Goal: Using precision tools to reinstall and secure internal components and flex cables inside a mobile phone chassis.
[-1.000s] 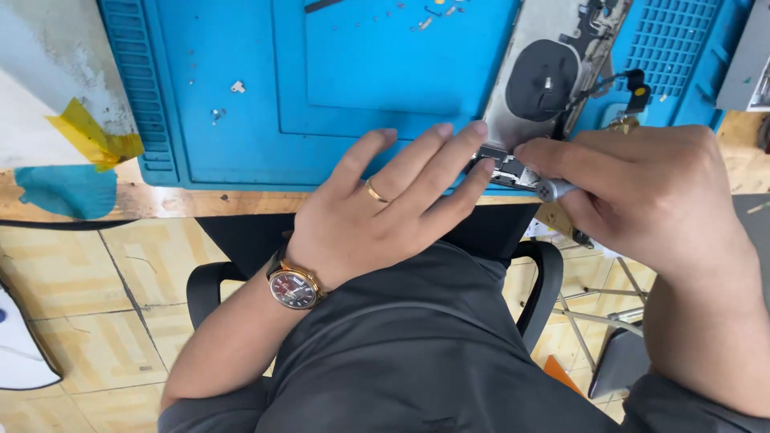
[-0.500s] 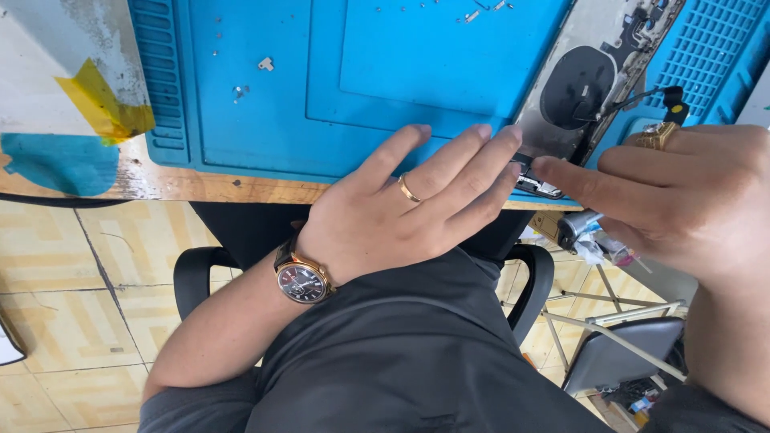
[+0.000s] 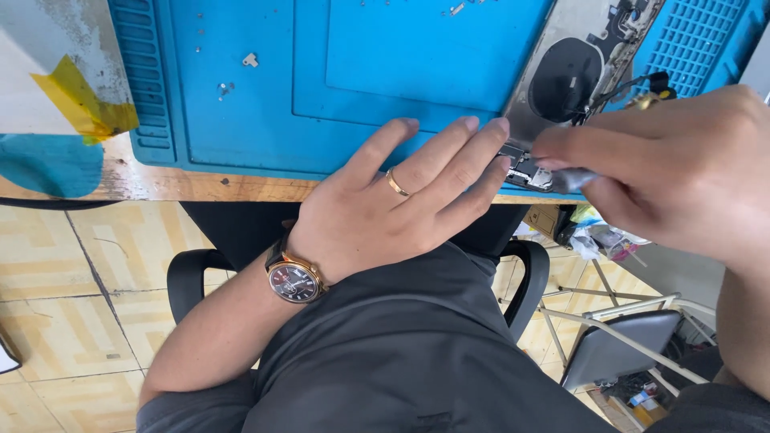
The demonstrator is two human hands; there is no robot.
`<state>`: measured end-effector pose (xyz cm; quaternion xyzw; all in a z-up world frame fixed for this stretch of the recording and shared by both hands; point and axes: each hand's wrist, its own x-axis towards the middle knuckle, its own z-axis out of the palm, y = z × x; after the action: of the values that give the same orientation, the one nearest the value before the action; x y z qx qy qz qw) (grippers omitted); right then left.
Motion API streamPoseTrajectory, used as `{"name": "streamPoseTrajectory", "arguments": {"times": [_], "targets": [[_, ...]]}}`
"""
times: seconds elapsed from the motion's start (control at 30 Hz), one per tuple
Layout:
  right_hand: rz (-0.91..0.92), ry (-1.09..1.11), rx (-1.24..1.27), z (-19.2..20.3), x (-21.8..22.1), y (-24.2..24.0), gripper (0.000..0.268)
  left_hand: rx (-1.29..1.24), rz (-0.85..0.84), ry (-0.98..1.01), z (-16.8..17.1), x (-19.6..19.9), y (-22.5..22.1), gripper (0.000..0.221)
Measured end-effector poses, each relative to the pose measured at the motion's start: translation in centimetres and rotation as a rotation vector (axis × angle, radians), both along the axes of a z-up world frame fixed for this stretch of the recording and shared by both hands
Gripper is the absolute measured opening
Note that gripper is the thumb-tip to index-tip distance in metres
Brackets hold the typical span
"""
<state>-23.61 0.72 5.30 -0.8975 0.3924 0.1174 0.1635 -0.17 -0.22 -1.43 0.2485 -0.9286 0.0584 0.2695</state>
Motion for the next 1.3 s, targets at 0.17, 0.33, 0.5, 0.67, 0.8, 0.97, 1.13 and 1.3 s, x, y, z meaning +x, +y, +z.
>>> {"name": "streamPoseTrajectory", "arguments": {"times": [0.17, 0.33, 0.5, 0.67, 0.8, 0.97, 1.13, 1.3], "targets": [[-0.377, -0.289, 0.097, 1.2, -0.5, 2.9, 0.046, 0.034, -0.015, -0.02, 0.0, 0.0, 0.0, 0.012], [-0.392, -0.478, -0.134, 0.5, 0.1, 5.0, 0.026, 0.014, -0.005, -0.004, 0.0, -0.2, -0.1, 0.011], [-0.634, -0.745, -0.075, -1.1, 1.3, 6.1, 0.023, -0.003, -0.008, -0.024, -0.1, -0.3, 0.0, 0.015], [-0.64, -0.724, -0.09, -1.3, 1.4, 6.3, 0.028, -0.002, -0.007, -0.033, -0.1, -0.3, 0.1, 0.016], [-0.642, -0.69, -0.057, -1.2, 1.0, 6.6, 0.026, -0.004, -0.001, -0.035, 0.0, -0.3, 0.1, 0.016], [-0.591, -0.66, -0.075, -0.5, 1.5, 5.8, 0.025, -0.007, -0.007, -0.031, -0.1, -0.3, 0.0, 0.016], [-0.599, -0.646, -0.096, -0.5, 1.6, 5.8, 0.026, -0.01, -0.006, -0.013, -0.1, -0.3, 0.0, 0.013], [-0.638, -0.713, -0.137, -0.2, 2.0, 5.8, 0.028, 0.152, -0.008, 0.081, 0.6, -0.4, -0.1, 0.005]]}}
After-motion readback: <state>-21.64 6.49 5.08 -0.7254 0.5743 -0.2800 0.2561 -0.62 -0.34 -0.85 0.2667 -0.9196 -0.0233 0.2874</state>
